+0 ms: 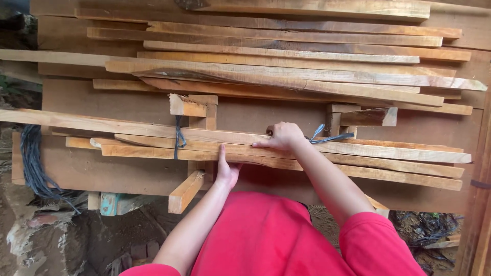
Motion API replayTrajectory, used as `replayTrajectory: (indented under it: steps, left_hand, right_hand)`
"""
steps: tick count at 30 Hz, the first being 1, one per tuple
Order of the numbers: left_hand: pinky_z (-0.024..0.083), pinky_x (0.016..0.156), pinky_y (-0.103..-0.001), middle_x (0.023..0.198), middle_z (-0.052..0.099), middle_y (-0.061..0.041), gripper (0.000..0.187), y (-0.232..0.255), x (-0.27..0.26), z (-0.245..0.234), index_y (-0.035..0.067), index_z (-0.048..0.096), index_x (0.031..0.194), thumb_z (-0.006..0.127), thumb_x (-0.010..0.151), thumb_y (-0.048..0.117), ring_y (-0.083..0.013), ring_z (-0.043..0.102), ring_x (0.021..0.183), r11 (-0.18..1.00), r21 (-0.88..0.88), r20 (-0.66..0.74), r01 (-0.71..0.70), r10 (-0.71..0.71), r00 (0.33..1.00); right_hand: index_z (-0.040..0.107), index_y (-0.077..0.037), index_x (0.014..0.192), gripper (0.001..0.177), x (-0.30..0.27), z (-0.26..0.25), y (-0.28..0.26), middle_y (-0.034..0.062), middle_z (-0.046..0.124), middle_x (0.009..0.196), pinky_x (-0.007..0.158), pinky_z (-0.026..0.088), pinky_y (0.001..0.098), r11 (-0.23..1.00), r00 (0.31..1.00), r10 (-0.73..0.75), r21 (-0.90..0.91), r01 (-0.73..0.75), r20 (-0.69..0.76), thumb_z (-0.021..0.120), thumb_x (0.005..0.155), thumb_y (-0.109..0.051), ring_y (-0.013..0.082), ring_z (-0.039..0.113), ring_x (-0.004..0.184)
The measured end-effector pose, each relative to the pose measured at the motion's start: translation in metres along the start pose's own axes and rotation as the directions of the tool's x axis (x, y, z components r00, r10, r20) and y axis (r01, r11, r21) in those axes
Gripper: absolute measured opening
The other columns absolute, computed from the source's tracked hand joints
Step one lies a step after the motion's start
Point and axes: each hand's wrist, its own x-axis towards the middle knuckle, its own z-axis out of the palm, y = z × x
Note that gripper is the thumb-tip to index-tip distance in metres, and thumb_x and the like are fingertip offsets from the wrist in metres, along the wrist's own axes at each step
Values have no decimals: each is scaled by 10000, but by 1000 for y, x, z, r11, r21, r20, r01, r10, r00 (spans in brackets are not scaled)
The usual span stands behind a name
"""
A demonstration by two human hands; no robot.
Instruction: The person ties a bundle of wooden planks using a black strap. They wrap the strap around the planks, pull it tight, and tie a knot to secure the bundle. The person then adjusts the planks and ties another strap around a different section of the bundle.
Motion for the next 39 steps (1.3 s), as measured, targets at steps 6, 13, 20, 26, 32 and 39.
replayTrajectory:
  steps: [6, 13, 20, 26, 32, 39]
  left_hand:
    - [368, 1203, -512, 1510, 385, -131, 1042, -7, 10, -8, 163, 271, 1574, 743, 819, 704, -282, 438, 1394, 999, -45, -44, -3, 1, 999]
    - [392, 1169, -527, 1464, 406, -147, 1061, -2, 35, 7, 146, 283, 1554, 787, 798, 693, -303, 461, 1357, 994, -107, -52, 6, -12, 999]
    - [394, 1162, -511, 1472, 407, -138, 1088, 7, 32, 32, 138, 262, 1571, 753, 805, 734, -288, 463, 1355, 998, -58, 0, -11, 11, 1000]
    - [393, 1156, -495, 1464, 398, -147, 1095, 9, 32, 31, 115, 255, 1569, 743, 810, 735, -282, 450, 1359, 998, -59, -15, -10, 9, 1000]
    - [404, 1149, -504, 1474, 405, -147, 1092, 10, 22, 29, 116, 264, 1572, 739, 808, 736, -295, 461, 1350, 999, -51, -5, -6, 6, 1000]
    - [387, 1166, -490, 1499, 408, -138, 1073, 21, 36, -1, 139, 287, 1563, 763, 803, 729, -300, 463, 1362, 987, -144, -97, -78, 64, 993]
  right_hand:
    - [346, -133, 1599, 1352, -58, 72, -11, 107, 333, 1663, 1194, 241, 603, 874, 791, -424, -429, 229, -441, 733, 537, -873, 384, 311, 1494]
    - [470, -165, 1528, 1076, -25, 62, 21, 102, 443, 1577, 1084, 354, 531, 809, 675, -557, -499, 309, -485, 835, 561, -462, 378, 431, 1364]
    - [377, -203, 1593, 1196, -23, 51, 22, 52, 378, 1636, 1189, 271, 489, 865, 720, -460, -447, 230, -520, 824, 572, -636, 301, 346, 1471]
    - [422, -143, 1560, 1255, -13, 64, 28, 66, 496, 1485, 1190, 265, 544, 941, 742, -295, -318, 115, -602, 779, 530, -764, 292, 420, 1381]
    - [416, -144, 1561, 1242, -23, 56, 28, 59, 509, 1455, 1155, 314, 483, 951, 774, -281, -273, 145, -567, 738, 556, -799, 270, 451, 1345]
    - [766, -191, 1192, 884, -21, -41, 47, 107, 772, 1166, 994, 542, 464, 987, 992, 122, 106, -119, -29, 463, 790, -917, 334, 702, 1171]
